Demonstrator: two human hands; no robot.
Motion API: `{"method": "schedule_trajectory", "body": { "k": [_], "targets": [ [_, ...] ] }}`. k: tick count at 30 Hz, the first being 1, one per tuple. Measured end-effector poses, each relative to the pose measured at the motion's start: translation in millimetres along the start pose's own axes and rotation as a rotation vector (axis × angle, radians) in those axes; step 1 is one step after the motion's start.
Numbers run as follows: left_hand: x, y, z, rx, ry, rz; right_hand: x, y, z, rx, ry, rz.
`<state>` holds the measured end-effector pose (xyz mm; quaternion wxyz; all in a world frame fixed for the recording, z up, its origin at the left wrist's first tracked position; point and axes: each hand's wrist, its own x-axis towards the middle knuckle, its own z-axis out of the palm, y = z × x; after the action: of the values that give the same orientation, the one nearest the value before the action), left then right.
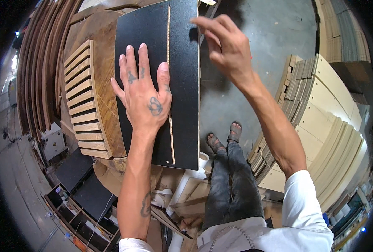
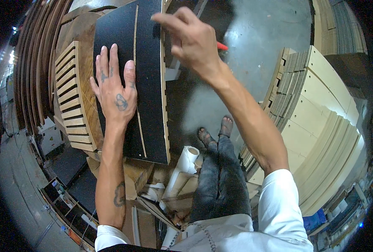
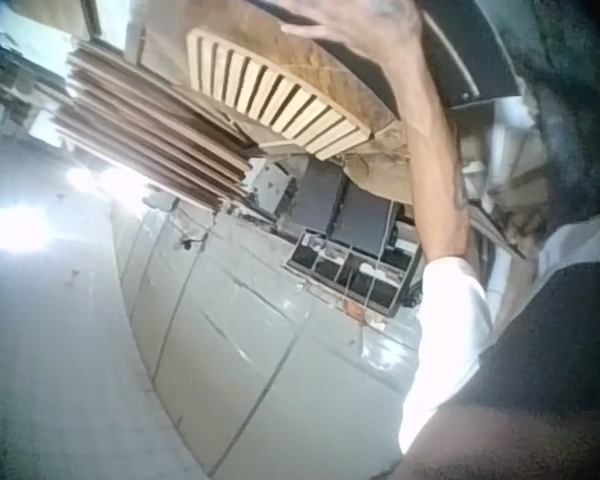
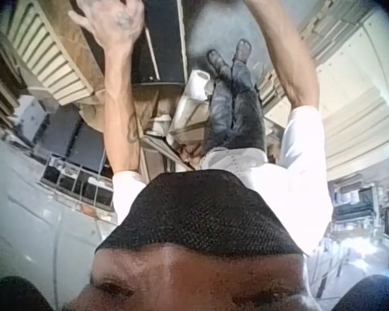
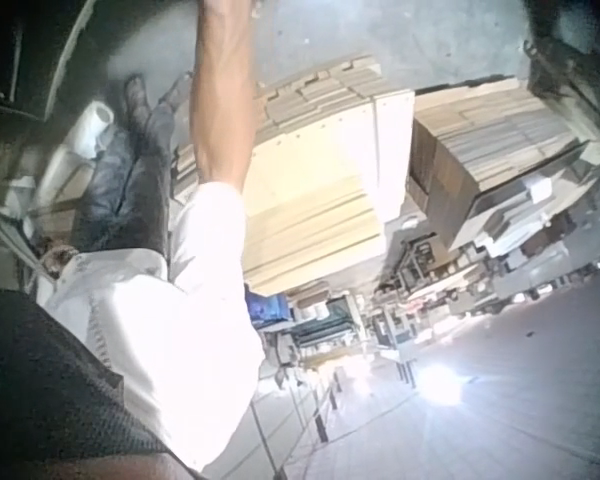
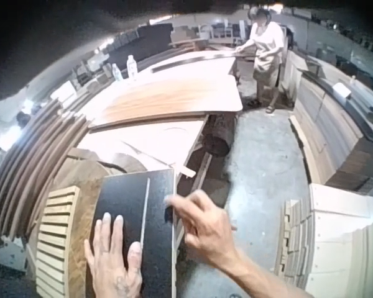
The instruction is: The person scrapers residue from the edge and face of a black wooden panel and a light-colored wooden frame component using a handheld blade.
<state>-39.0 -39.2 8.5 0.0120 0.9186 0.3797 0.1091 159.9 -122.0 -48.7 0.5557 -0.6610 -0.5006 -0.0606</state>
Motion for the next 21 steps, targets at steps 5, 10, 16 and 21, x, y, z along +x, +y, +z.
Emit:
{"method": "schedule_trajectory", "body": {
  "k": [5, 10, 16, 21],
  "targets": [
    [-1, -3, -1, 0.027, 0.000, 0.002, -59, -59, -20, 0.116, -0.081, -0.050],
    [-2, -4, 1, 0.023, 0.008, 0.011, -91, -91, -32, 0.119, -0.142, -0.034],
    [2, -3, 3, -0.031, 0.043, 0.045, -24, -25, -9, -0.053, 0.012, -0.096],
    [-3, -13, 9, -0.064, 0.094, 0.079, -77, -66, -23, -0.019, -0.109, -0.132]
  ]
}}
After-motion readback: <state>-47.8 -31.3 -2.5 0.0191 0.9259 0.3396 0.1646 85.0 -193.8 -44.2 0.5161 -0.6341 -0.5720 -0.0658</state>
